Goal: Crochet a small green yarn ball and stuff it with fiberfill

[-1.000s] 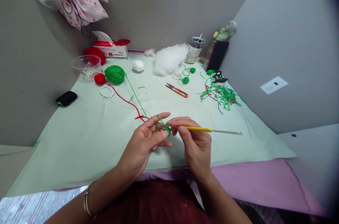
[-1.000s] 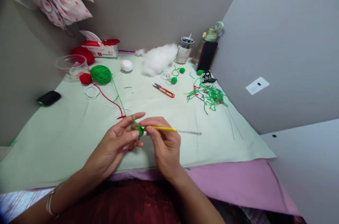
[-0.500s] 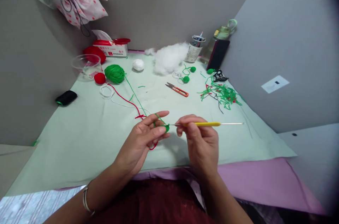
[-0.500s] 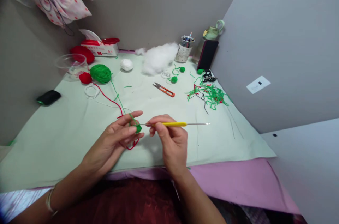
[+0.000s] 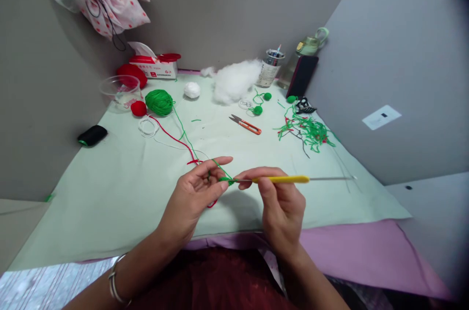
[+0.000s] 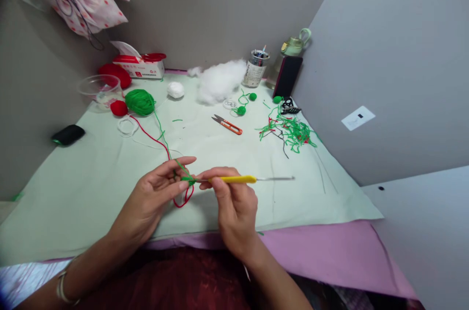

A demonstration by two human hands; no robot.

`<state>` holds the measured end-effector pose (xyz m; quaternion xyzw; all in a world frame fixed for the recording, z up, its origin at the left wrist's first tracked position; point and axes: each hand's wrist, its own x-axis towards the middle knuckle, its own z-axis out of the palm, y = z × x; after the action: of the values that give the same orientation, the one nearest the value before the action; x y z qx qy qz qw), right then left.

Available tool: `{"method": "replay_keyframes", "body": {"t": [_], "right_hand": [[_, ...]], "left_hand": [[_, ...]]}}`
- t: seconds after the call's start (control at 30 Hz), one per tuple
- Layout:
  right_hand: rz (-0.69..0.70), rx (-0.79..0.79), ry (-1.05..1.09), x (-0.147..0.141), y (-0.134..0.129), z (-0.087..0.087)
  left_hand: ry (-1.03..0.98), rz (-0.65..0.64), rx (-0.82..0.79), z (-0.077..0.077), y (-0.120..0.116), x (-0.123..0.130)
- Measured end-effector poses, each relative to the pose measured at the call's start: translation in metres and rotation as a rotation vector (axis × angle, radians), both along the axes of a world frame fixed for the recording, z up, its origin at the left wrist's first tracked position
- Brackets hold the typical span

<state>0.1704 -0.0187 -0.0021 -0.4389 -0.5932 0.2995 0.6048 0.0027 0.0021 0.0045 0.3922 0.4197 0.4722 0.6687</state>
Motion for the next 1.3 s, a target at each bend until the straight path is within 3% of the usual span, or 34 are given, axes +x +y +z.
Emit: {"method": "replay_keyframes", "body": {"t": [0.13,0.33,0.47,0.63,0.73,0.87,1.03,1.3], "right_hand": [[-0.019,0.233,-0.166,-0.003,-0.006,-0.001],[-0.049,0.137,-0.093,-0.002,-0.004,0.0],[-0.05,0.298,-0.254,-0.005,-0.001,-0.005],[-0.162,0.468,-0.554,-0.006,-0.001,-0.012],[-0.125,0.324,-0.297,-0.003,0.001,-0.009],[0.017,0.061,0.156,-0.001,0.005,-0.005],[0.059,-0.045,0.179,-0.003,0.006,-0.005],[0.034,0.051,0.072,-0.01,0.008,-0.002]], "left_hand": [[0.072,0.097,0.119,-0.005,-0.003,0.002],[0.082,0.067,0.119,-0.004,-0.002,-0.001],[0.092,0.091,0.118,-0.003,-0.004,0.001],[-0.189,-0.022,-0.088,-0.004,-0.004,0.006],[-0.333,-0.093,-0.25,-0.002,0.001,0.004],[-0.313,-0.061,-0.186,0.003,0.004,0.002],[-0.175,-0.054,-0.122,0.002,0.001,0.001],[-0.178,-0.058,-0.053,0.001,-0.003,0.007]]}}
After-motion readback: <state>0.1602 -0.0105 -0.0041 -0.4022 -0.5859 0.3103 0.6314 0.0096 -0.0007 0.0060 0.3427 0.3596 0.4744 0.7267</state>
